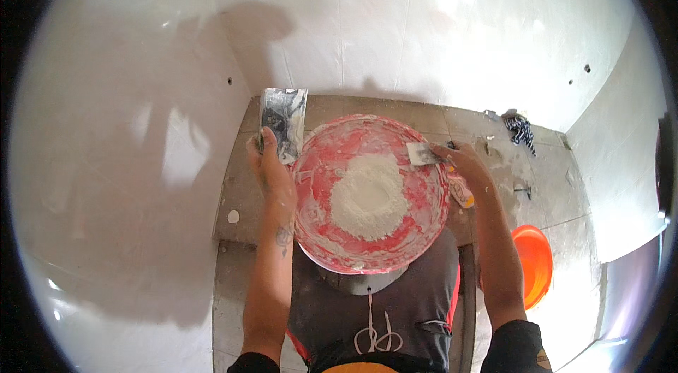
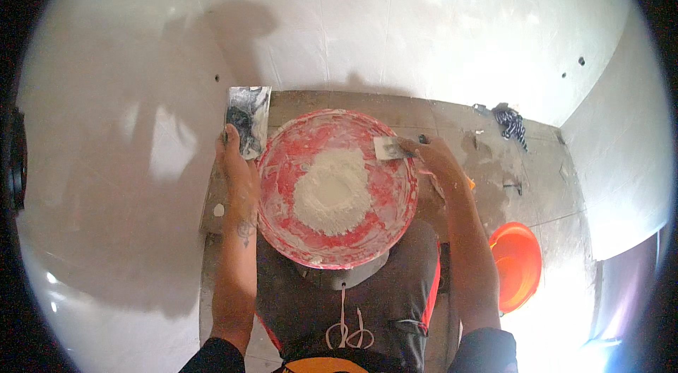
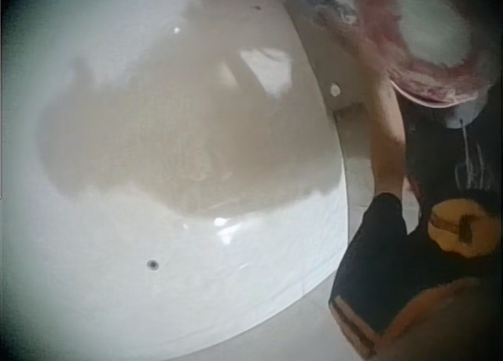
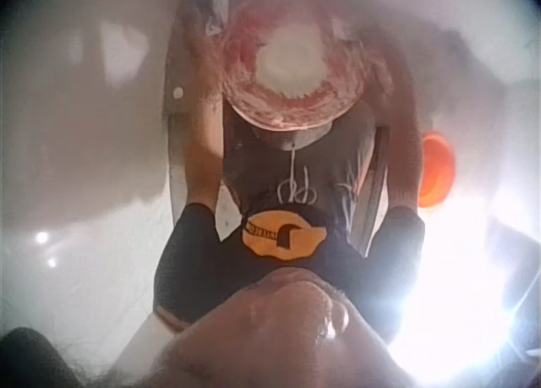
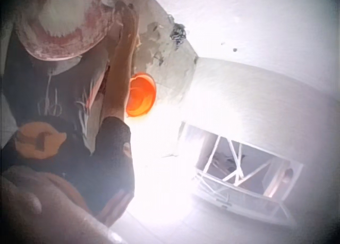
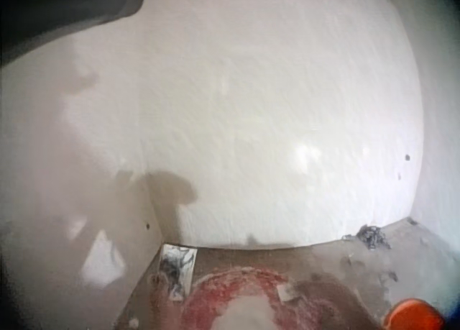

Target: The person wipes the wall tiles with a cloth and subsequently mixes tile grout powder with water in a bucket lid using a scraper to create a paste.

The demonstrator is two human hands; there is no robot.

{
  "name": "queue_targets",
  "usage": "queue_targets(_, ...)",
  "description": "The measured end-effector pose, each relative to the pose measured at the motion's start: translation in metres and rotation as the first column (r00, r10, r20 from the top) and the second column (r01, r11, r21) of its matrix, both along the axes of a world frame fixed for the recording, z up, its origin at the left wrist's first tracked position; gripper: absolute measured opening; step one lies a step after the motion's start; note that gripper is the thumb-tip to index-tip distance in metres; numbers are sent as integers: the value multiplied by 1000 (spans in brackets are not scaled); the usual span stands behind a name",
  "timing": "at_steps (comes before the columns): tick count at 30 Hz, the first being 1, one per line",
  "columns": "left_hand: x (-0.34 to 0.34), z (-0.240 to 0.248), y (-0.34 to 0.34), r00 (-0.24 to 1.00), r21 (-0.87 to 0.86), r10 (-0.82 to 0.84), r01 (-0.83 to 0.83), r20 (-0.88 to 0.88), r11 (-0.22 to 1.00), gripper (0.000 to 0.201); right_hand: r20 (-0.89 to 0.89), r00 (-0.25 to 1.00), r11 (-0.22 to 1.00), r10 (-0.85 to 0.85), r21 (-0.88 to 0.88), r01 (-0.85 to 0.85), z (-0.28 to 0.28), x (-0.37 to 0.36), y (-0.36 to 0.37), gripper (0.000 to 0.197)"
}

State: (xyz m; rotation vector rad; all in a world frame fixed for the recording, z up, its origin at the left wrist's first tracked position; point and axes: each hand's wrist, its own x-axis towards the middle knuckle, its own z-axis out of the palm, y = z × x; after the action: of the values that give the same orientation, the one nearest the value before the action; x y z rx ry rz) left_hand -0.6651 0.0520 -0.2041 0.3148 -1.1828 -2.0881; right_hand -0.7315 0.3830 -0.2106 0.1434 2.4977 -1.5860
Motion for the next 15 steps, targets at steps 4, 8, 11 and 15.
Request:
queue_targets(4, 6, 4, 9, 994, -53, 78, -82, -72, 995, 31, -389, 917, 962, 91, 271, 19, 18, -5, -9, 24)
queue_targets(8, 8, -5, -3, 994, -80, 81, -87, -74, 993, 34, -449, 858, 889, 251, 457, -21, 56, 21, -61, 25)
queue_targets(11, 6, -13, -7, 991, -219, 133, -137, -34, 966, 36, -429, 772, 767, 468, 632, -114, 67, 41, -97, 18)
queue_targets(15, 7, -4, 0, 989, -211, 119, -135, -85, 968, 38, -430, 669, 707, 607, 676, -206, 69, 60, -116, 16)
